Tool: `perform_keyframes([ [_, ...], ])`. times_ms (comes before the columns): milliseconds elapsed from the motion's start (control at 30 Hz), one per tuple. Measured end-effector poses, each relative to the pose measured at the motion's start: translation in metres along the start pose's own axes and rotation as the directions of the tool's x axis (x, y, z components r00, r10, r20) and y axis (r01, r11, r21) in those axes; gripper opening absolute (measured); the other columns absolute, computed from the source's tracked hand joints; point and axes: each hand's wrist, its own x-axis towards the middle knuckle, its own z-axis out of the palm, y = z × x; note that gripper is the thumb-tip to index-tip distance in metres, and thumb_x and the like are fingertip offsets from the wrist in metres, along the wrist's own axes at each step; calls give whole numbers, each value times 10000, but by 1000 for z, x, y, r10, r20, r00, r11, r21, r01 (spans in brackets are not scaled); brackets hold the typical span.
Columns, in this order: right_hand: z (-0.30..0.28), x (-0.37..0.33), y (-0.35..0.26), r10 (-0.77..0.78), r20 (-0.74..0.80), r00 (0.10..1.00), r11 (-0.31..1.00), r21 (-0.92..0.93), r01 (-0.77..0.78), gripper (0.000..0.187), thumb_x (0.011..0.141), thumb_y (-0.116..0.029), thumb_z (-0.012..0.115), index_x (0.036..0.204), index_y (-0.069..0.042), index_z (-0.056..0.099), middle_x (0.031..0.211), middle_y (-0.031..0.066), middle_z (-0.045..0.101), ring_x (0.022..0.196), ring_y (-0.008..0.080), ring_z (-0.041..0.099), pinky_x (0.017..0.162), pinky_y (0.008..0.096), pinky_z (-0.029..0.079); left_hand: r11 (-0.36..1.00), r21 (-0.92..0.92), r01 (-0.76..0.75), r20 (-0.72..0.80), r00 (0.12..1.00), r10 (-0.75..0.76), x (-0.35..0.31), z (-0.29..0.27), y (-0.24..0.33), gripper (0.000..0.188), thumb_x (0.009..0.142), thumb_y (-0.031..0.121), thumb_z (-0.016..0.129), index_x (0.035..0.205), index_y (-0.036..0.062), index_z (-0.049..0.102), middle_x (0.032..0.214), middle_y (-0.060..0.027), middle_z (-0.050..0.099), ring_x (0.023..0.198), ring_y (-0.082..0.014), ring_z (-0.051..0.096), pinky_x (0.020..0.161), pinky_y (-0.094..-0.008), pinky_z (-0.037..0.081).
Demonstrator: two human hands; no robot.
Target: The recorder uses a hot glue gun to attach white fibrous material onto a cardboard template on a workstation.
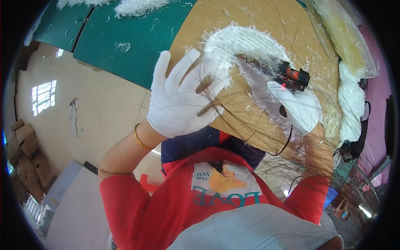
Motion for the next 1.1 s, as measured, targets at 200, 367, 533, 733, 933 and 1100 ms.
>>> perform_keyframes([
  [200,0,3,-10,-49,70,996,987,-150,59,427,920,-424,734,1132,-54,741,743,45,675,636,95,600,606,287,498,993,114,14,62,998,-21,-4,0,2,533,815,531,697,1284,279,709,1592,-75,437,1475,-417,294,1181,-665,163],
  [367,-1,-2,-3,-26,10,1000,999,-29,26,444,906,-439,739,1127,-54,745,774,35,688,680,114,604,651,308,505,998,69,15,-89,996,-9,-5,9,-1,711,851,625,628,1421,203,598,1631,-195,331,1519,-457,209,1187,-680,104],
  [533,-4,7,11,-110,23,994,988,-106,112,430,907,-443,724,1109,-65,756,824,34,715,720,132,622,684,314,504,995,84,46,5,999,-47,6,-1,5,1062,719,505,800,1492,-74,359,1574,-333,322,1458,-566,265,1154,-709,149],
  [733,-5,2,0,-29,8,1000,986,-163,30,465,909,-534,688,1104,-117,757,857,118,731,775,215,682,733,350,515,992,98,74,-10,997,-74,2,2,2,1092,704,482,807,1508,-90,339,1571,-312,348,1467,-539,281,1164,-695,140],
  [933,-12,1,12,-97,9,995,989,-108,97,457,924,-395,715,1207,-37,714,948,106,747,812,156,645,807,317,541,994,91,62,-10,998,-61,3,1,2,1064,718,476,798,1506,-84,351,1565,-294,372,1468,-529,288,1171,-683,144],
  [1100,-12,1,15,-224,18,975,951,-214,222,485,923,-527,674,1152,-105,750,821,108,713,746,237,675,704,391,518,992,109,57,-46,998,-52,2,4,3,1046,732,481,791,1502,-80,359,1565,-282,379,1463,-529,294,1174,-676,145],
])
